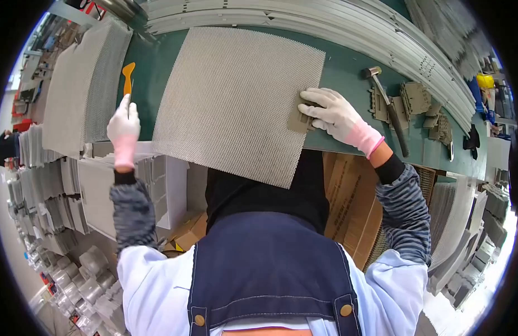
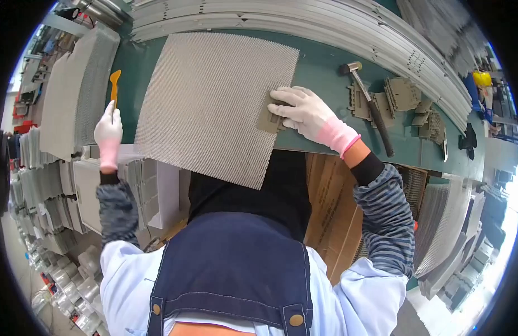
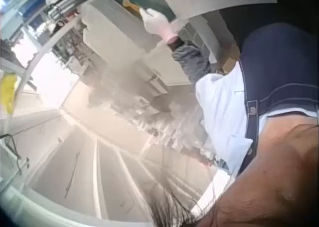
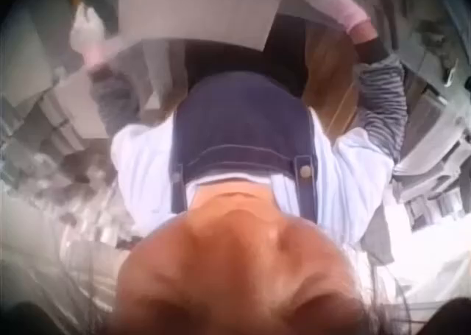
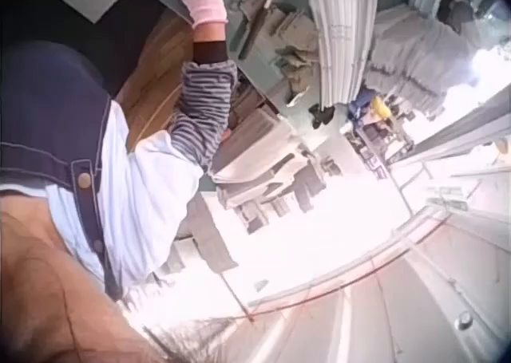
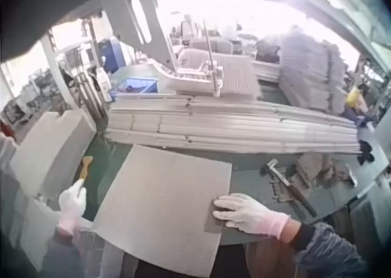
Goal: The recorder assembles mesh air filters by fitting mesh panels into metal frames and securing components with an electric screwdriver.
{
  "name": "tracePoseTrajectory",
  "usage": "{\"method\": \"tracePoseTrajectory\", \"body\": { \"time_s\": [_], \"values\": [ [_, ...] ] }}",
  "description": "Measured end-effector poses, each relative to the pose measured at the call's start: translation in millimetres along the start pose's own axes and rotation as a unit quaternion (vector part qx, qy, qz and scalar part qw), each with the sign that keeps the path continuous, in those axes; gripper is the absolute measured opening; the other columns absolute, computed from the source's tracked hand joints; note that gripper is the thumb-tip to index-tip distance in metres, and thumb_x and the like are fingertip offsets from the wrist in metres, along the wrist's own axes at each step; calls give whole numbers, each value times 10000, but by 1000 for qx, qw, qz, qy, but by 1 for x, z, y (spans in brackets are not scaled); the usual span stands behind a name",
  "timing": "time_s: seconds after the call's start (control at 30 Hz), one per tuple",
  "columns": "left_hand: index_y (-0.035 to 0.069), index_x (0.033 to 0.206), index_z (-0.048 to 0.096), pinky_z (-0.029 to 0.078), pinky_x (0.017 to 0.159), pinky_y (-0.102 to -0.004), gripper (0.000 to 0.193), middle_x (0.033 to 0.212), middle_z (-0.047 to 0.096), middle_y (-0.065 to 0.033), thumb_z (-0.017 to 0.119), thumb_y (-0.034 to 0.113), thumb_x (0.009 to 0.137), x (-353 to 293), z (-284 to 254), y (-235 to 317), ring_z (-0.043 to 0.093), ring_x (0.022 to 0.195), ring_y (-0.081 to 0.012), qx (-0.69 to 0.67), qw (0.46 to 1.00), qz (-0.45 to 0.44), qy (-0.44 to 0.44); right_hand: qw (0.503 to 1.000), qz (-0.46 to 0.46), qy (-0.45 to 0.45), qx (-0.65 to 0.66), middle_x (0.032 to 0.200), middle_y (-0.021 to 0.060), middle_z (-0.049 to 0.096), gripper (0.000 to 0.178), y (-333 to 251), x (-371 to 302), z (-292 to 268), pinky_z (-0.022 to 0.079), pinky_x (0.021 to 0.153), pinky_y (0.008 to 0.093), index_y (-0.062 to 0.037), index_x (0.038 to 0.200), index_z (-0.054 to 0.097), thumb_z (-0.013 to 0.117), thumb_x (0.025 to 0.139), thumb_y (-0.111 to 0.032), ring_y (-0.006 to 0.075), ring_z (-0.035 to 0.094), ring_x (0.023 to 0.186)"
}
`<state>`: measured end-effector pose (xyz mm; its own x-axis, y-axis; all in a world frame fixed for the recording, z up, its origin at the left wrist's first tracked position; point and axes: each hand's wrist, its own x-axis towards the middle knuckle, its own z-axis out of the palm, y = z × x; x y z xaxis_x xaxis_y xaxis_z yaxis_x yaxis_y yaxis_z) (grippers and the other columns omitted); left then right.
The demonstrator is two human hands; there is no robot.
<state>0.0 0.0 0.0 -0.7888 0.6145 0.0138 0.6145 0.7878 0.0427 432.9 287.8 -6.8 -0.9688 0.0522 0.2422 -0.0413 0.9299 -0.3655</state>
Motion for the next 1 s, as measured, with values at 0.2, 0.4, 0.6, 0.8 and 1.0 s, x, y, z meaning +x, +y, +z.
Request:
{"method": "tracePoseTrajectory", "body": {
  "time_s": [0.2,0.4,0.6,0.8,1.0],
  "values": [
    [167,1394,475,234,1132,-520,671,1434,441,-95,687,406,804,-32,-35,157,342,1363,-330,-20,885,439,155,999,4,-28,-20,1335,66,523,501,2,-1,-7,439,1000,445,-168,1188,611,730,709,-88,290,514,1218],
    [182,1414,453,180,1149,-571,683,1497,376,-91,661,448,820,-63,16,229,288,1404,-352,-73,813,578,-10,995,-70,-13,-66,1267,70,539,532,8,13,-1,440,989,479,-182,1171,625,752,654,-168,290,524,1175],
    [176,1418,448,179,1144,-581,675,1498,375,-84,632,465,836,-65,14,233,284,1402,-351,-73,807,586,-21,973,-173,5,-154,1176,44,532,536,26,22,-2,455,971,469,-228,1152,628,745,632,-283,270,525,1128],
    [145,1429,427,178,1147,-576,751,1490,381,-116,680,455,793,-64,8,225,281,1403,-361,-80,800,594,-21,988,-127,-25,-86,1174,66,567,469,17,26,-15,457,953,442,-194,1125,646,752,672,-252,273,543,1118],
    [93,1410,435,222,1111,-623,893,1463,384,-186,805,349,638,-161,-22,204,319,1379,-398,-46,776,618,-115,990,107,90,-10,1190,128,575,408,19,-25,-35,445,952,407,-57,1162,627,689,759,-66,320,545,1112]
  ]
}}
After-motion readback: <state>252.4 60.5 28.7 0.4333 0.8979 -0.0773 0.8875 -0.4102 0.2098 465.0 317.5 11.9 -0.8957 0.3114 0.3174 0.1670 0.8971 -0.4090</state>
